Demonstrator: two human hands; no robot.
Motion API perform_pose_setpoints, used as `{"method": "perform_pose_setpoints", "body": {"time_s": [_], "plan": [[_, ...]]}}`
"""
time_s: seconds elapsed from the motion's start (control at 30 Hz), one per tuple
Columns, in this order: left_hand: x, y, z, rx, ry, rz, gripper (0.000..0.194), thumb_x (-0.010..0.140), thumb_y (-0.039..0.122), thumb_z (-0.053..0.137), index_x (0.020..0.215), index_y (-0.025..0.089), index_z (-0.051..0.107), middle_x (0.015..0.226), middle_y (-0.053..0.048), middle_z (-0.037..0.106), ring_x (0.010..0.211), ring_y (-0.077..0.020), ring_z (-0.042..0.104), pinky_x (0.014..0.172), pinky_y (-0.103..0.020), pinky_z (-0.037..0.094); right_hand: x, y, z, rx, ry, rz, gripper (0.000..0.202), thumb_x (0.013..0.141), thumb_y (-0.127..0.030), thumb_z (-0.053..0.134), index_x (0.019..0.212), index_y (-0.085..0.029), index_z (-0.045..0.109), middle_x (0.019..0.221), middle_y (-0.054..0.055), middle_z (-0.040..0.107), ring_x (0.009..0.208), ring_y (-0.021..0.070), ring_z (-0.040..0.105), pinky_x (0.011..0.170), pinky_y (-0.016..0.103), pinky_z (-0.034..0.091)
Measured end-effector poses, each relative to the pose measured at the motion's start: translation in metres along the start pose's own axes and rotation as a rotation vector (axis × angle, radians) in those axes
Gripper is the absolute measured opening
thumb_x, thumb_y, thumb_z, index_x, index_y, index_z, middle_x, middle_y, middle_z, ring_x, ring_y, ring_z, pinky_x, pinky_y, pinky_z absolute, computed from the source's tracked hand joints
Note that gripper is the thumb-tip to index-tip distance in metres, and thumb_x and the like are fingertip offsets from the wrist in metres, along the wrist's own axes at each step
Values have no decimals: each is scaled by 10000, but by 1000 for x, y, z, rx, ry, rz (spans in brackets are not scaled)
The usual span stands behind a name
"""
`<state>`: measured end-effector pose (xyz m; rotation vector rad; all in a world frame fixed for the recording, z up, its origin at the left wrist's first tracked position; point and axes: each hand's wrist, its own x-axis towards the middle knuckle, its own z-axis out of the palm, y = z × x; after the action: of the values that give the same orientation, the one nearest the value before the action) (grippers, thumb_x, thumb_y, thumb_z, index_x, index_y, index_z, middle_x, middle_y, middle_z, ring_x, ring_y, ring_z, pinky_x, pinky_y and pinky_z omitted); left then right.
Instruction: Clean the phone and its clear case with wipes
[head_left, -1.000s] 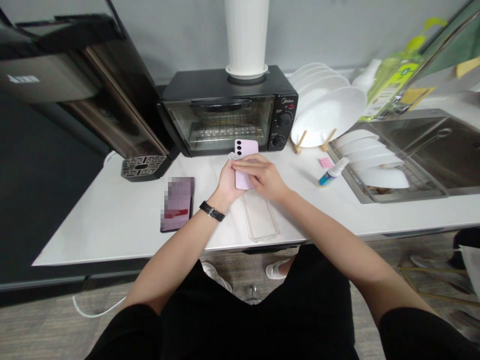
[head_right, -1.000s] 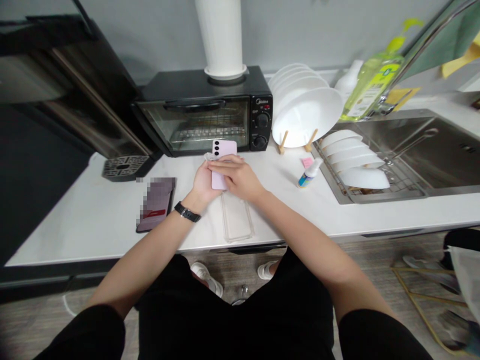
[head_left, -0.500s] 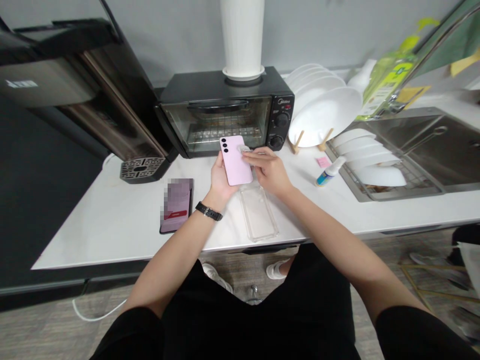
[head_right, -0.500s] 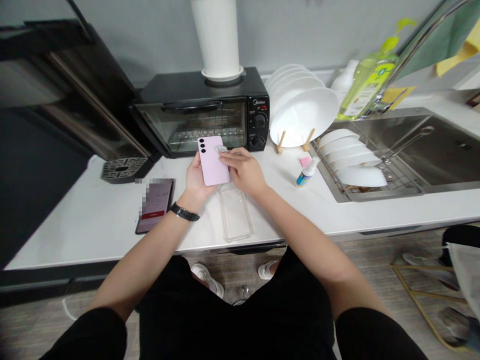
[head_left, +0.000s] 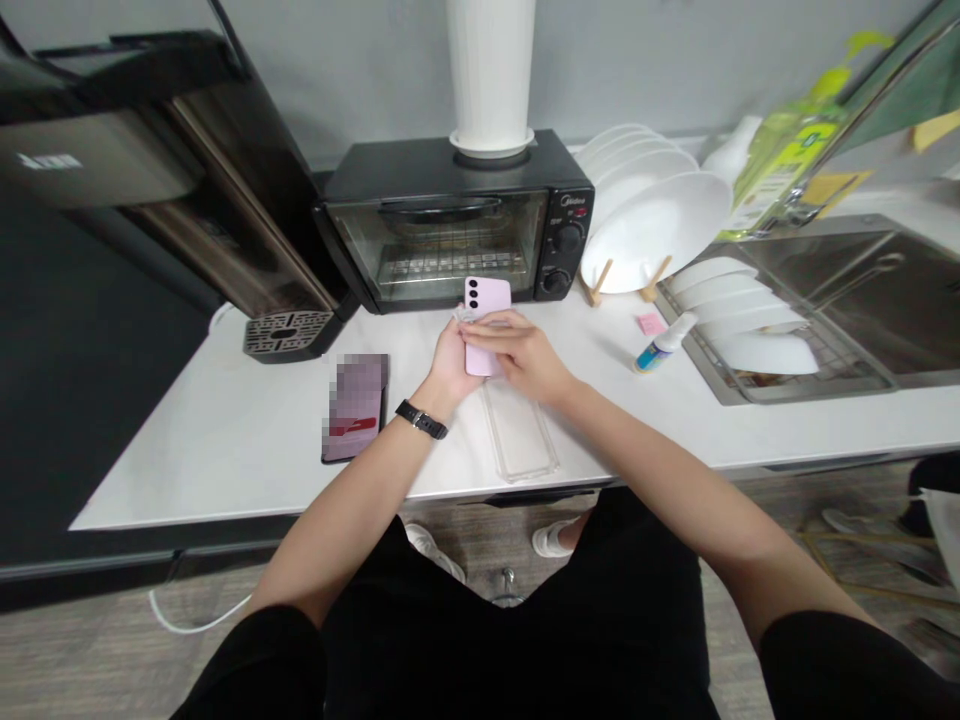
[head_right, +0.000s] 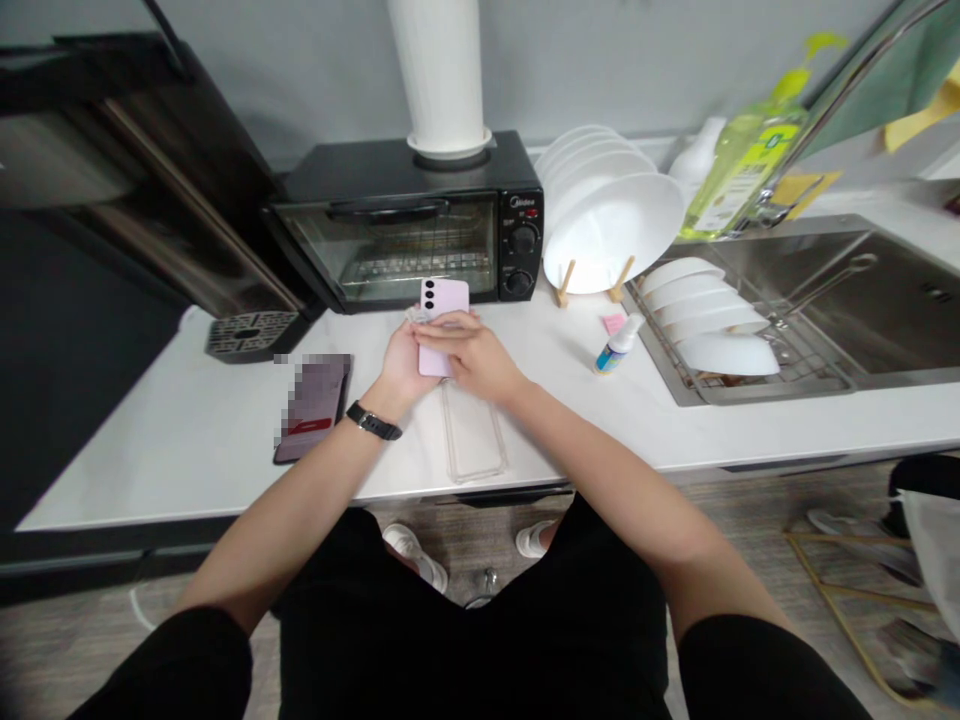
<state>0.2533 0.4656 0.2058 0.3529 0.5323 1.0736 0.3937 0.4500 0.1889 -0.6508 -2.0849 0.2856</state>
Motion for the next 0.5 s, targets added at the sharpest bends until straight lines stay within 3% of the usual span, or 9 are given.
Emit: {"method": "perform_pose_setpoints", "body": {"time_s": [0.13, 0.3, 0.4, 0.5], "plan": [[-4, 7, 2, 3, -1, 104, 599, 1115, 483, 291, 1375, 107, 678, 1124, -125, 802, 1223, -246, 727, 1045, -337, 579, 1, -10, 2, 105, -44, -65, 648, 880, 48, 476, 1335, -327, 745, 1260, 6, 798, 1231, 206, 668, 1105, 502, 585], [-3, 15, 1, -14, 37, 266, 584, 1120, 476, 254, 1408, 166, 657, 1192, -107, 795, 1219, -225, 730, 1012, -332, 589, 2, -9, -3, 65, -5, -34, 611, 834, 70, 486, 1172, -313, 822, 1132, -6, 828, 1135, 201, 710, 1018, 450, 631], [-2, 16, 2, -12, 9, 231, 587, 1121, 479, 256, 1366, 148, 675, 1116, -107, 807, 1094, -222, 769, 970, -337, 604, 1, 2, -8, -41, 74, 47, 583, 830, 65, 512, 1159, -299, 826, 1195, 2, 818, 1158, 228, 699, 1040, 490, 616], [-3, 9, 4, -3, -6, 149, 507, 1119, 438, 326, 1275, 143, 707, 980, -77, 816, 901, -204, 784, 898, -327, 620, 0, 13, -12, -124, 129, 114, 581, 867, 39, 516, 1266, -285, 786, 1316, 27, 776, 1241, 262, 657, 1100, 540, 578]]}}
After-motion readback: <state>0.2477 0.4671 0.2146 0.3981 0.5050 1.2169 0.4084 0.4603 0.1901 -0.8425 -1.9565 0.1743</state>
